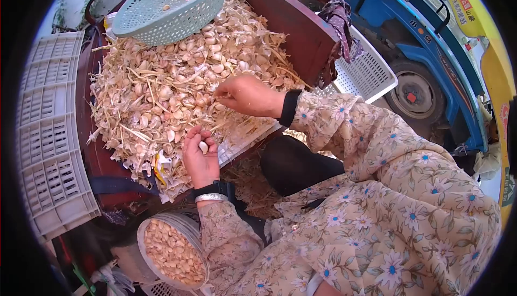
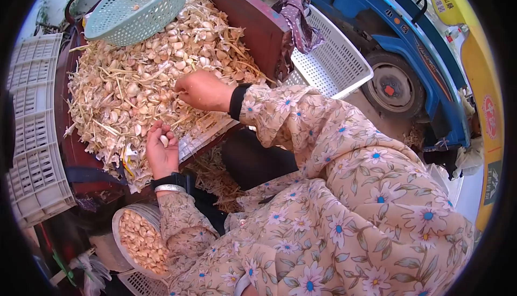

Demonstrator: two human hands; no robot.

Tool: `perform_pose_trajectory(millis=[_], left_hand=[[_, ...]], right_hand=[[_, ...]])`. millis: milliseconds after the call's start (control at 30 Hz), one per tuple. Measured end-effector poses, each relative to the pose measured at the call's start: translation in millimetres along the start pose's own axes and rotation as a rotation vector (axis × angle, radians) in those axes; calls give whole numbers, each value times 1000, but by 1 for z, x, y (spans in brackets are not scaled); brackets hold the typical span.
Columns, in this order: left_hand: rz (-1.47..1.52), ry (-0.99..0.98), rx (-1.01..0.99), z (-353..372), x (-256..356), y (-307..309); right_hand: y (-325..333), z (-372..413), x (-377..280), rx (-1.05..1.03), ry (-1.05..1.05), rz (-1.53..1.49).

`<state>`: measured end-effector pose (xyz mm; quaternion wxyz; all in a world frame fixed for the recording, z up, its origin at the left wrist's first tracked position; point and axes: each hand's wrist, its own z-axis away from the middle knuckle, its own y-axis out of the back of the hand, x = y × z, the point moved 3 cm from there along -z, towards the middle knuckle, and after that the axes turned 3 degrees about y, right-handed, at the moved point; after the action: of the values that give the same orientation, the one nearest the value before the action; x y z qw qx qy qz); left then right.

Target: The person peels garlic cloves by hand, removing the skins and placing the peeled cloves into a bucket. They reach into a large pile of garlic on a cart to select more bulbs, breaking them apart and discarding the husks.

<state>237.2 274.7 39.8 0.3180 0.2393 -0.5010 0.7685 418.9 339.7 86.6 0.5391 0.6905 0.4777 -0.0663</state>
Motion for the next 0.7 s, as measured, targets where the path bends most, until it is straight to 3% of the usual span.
perform_pose_trajectory(millis=[133, 167, 300, 433, 600, 700], left_hand=[[-21, 26, -7, -1, 2, 0], [-19, 31, -10, 0, 2, -2], [-38, 48, -29, -2, 2, -7], [-89, 35, -64, 1, -1, -11], [-202, -74, -108, 10, -11, -28], [-317, -108, -252, 13, -18, -31]], right_hand=[[-40, -43, -10, -47, 15, 148], [-50, -45, -9, -144, -24, 239], [-54, -43, -6, -86, 13, 292], [-29, -23, 0, 41, 5, -36], [-13, 11, -41, -197, -60, -116], [0, 17, -52, -182, -8, -164]])
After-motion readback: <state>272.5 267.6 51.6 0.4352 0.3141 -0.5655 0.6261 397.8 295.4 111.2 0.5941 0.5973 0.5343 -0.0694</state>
